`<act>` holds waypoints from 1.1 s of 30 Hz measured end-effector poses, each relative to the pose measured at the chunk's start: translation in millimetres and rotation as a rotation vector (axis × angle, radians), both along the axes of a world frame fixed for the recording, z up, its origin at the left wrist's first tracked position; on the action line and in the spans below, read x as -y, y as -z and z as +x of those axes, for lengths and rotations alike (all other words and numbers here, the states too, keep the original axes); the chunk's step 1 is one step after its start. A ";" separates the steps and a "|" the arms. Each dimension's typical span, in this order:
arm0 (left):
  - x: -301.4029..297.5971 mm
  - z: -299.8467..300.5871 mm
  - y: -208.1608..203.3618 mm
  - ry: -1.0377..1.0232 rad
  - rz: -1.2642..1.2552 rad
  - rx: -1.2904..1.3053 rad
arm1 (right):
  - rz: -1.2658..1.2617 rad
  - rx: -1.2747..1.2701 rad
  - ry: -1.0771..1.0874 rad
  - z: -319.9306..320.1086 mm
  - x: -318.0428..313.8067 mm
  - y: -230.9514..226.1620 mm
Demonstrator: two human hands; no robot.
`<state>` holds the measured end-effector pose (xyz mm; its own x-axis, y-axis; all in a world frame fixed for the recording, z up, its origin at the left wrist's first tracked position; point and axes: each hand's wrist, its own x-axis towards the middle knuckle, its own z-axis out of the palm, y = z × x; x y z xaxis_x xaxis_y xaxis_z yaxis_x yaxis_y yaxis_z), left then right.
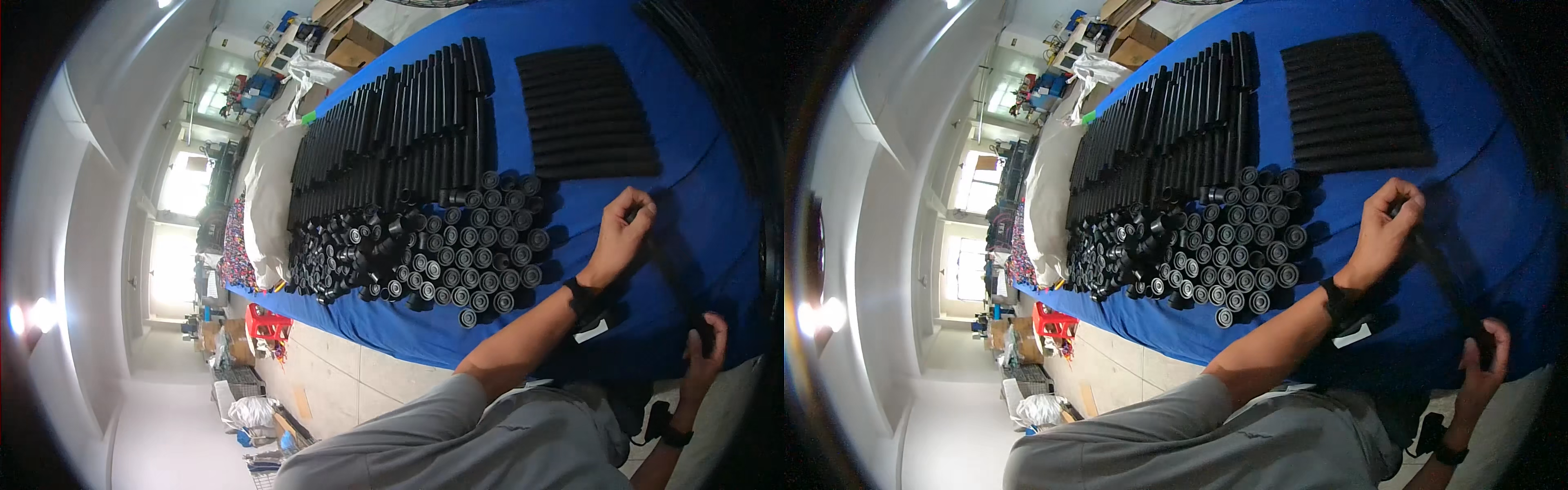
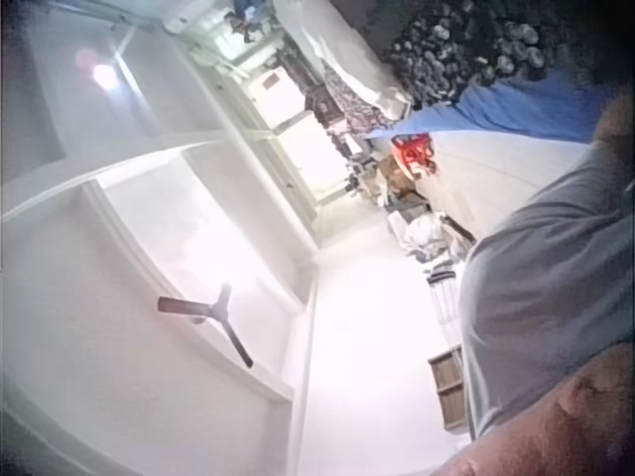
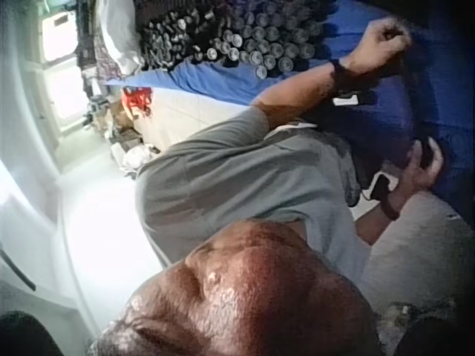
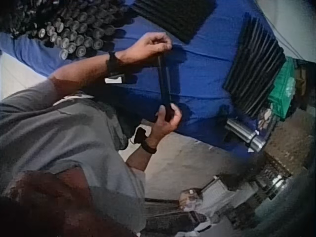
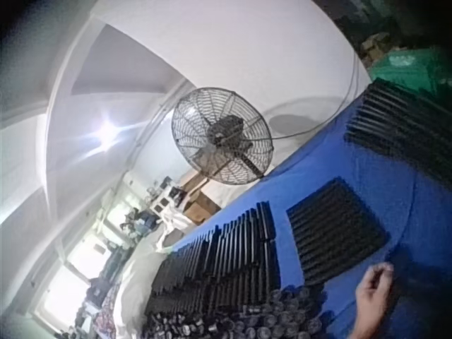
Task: Assembling plastic tubes with end caps at a workstation.
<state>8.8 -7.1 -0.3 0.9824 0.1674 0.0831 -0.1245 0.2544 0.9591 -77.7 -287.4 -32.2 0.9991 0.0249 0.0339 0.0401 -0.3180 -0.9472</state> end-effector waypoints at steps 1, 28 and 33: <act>-0.6 0.4 1.7 0.023 -0.002 0.015 | 0.034 -0.067 0.014 -0.4 -0.2 -3.7; -5.6 3.7 11.9 -0.029 -0.075 -0.063 | -0.124 0.008 -0.087 6.9 3.3 12.4; -2.5 4.5 8.1 0.022 -0.124 -0.041 | -0.114 -0.203 0.054 6.5 2.8 -8.6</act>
<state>13.2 -4.6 -8.4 0.9881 0.1524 0.0229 -0.0790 0.3736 0.9242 -71.2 -290.1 -23.6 0.9851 -0.0362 -0.1680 -0.1675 -0.4200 -0.8919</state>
